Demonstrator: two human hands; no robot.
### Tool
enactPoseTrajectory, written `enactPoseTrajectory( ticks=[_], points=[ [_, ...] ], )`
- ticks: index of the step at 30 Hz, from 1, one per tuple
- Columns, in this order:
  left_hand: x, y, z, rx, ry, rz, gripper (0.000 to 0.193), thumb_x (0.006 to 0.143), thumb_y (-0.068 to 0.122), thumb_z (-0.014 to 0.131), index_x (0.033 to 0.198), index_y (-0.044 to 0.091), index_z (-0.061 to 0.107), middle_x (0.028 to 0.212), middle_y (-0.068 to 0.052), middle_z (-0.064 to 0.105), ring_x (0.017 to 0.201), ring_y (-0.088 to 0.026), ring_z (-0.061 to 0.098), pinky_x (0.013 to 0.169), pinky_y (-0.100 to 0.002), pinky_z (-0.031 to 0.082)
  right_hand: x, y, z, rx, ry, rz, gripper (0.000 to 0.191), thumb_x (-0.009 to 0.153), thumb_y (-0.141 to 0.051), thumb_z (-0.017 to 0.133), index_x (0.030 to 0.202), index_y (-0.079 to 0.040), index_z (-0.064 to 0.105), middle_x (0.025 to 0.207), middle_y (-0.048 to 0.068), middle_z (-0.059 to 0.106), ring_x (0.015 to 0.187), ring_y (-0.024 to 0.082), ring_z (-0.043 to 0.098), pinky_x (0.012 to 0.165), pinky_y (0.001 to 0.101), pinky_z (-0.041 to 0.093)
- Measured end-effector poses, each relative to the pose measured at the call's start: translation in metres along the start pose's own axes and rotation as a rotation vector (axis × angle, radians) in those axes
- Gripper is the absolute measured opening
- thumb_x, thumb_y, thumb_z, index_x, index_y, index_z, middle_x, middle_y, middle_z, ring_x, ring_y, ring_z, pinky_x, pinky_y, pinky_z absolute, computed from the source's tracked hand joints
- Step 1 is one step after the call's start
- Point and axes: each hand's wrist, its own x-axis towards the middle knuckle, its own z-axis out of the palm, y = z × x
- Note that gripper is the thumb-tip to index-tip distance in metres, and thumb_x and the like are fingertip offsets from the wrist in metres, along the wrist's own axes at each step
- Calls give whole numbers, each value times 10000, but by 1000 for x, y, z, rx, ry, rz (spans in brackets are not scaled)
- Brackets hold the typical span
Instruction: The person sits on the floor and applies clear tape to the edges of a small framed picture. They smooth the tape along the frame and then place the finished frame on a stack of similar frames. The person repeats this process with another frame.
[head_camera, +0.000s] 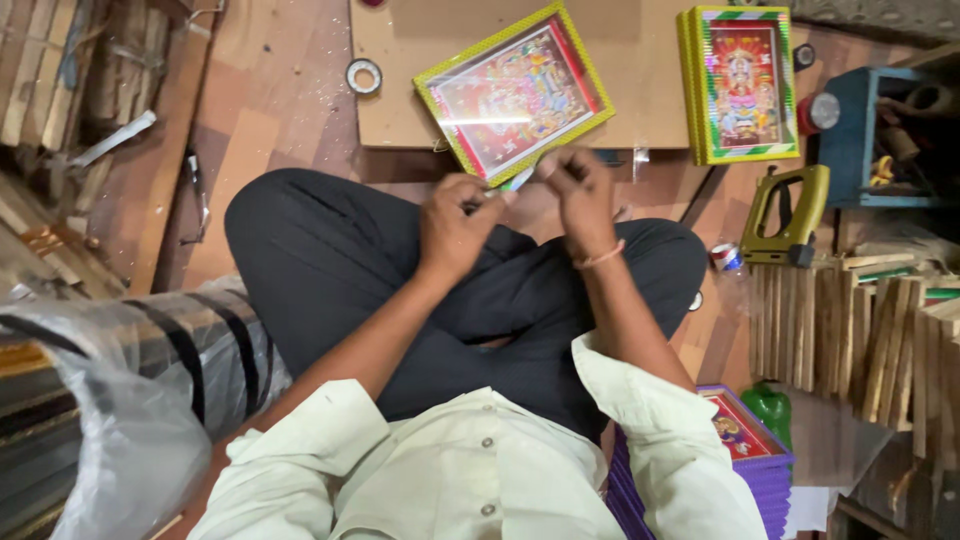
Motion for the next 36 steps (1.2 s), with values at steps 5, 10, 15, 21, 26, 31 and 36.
enactPoseTrajectory(
  ticks=[5,10,15,21,26,31,36],
  points=[
    [21,-7,-13,150,106,-113,368,770,278,881,723,-28,684,756,-161,692,678,-283,685,647,-379,514,77,-7,-61,-279,202,-91,28,909,-20,711,896,-1,696,801,13,673,707,103,605,643,252,487],
    [26,-13,-2,116,67,-278,349,768,286,868,668,4,689,656,-120,699,592,-248,696,620,-377,529,109,16,-84,-377,199,-60,54,838,69,683,827,42,728,750,56,689,639,110,602,571,258,474],
    [23,-19,3,155,98,-247,315,755,227,881,766,-5,668,744,-123,722,702,-251,693,694,-372,525,110,25,-78,-356,272,37,56,805,45,671,799,39,725,735,52,721,638,123,682,561,282,576],
    [23,-25,8,86,116,-223,297,756,204,868,868,12,671,822,-100,737,768,-218,710,743,-361,548,106,19,-74,-530,329,-35,46,779,25,711,790,37,754,727,63,747,651,102,679,613,260,562],
    [22,-23,8,62,115,-240,286,761,194,857,873,11,667,818,-93,733,767,-204,708,740,-349,551,105,19,-73,-585,356,-65,42,766,-1,732,775,27,763,709,60,746,656,99,674,636,253,543],
    [23,-22,8,56,105,-281,280,768,193,851,874,11,668,813,-92,731,757,-196,706,730,-344,550,104,15,-71,-572,357,-42,53,759,-23,757,773,27,759,710,65,743,647,102,660,624,259,534],
    [23,-26,9,29,112,-240,275,781,192,845,879,10,663,827,-91,735,773,-194,713,738,-340,554,102,10,-67,-602,374,-43,59,750,-36,772,766,20,764,704,66,751,643,109,686,632,256,545]
  ],
)
